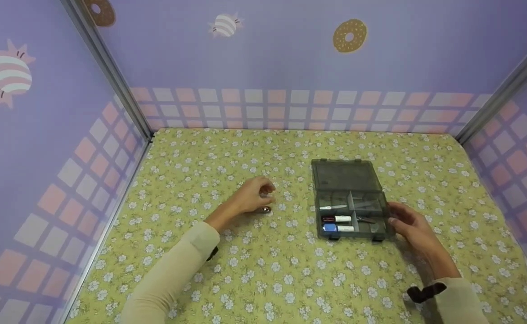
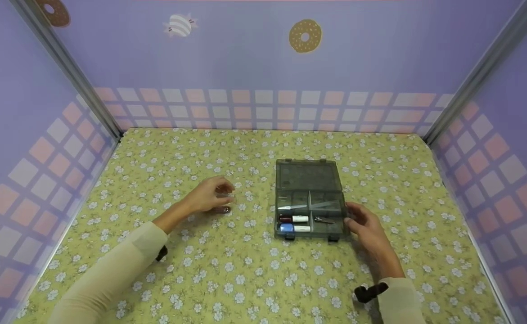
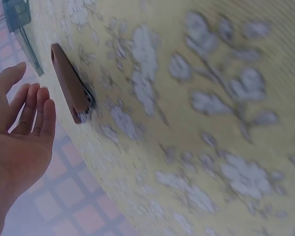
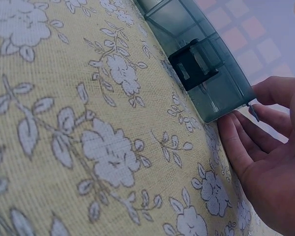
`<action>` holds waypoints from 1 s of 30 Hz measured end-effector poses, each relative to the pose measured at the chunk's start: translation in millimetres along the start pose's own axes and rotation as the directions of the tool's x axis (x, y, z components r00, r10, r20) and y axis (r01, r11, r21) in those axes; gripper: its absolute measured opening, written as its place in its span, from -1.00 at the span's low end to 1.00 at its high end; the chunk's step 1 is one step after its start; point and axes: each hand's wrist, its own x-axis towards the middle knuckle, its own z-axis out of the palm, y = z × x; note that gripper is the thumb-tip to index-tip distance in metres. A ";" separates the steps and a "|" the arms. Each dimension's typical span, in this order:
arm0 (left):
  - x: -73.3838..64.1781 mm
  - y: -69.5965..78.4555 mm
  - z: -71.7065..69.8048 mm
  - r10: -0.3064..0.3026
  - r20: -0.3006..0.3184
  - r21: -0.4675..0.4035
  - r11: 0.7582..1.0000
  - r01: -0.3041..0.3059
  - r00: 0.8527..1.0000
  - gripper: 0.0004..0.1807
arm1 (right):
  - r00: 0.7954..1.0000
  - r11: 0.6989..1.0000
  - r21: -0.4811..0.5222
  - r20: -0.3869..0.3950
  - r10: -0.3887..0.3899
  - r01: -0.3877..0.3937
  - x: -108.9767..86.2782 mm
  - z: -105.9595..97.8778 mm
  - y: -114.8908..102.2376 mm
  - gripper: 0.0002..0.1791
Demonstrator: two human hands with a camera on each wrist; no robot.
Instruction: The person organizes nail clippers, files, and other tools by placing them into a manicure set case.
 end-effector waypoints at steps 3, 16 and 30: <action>-7.3 -6.2 -5.2 -0.015 0.009 -0.006 1.000 0.015 1.000 -0.64 | 1.000 1.000 -0.016 -0.003 0.001 -0.001 0.2 0.2 -0.3 -0.32; -34.4 -19.3 -10.7 -0.011 0.035 0.057 0.998 0.009 0.999 -0.66 | 1.000 1.000 -0.009 -0.001 -0.009 0.009 0.8 0.3 1.2 -0.34; -44.9 -23.2 -10.3 -0.027 0.055 0.140 0.990 0.019 0.998 -0.76 | 1.000 0.999 -0.025 0.002 -0.027 0.027 1.1 -0.3 1.9 -0.36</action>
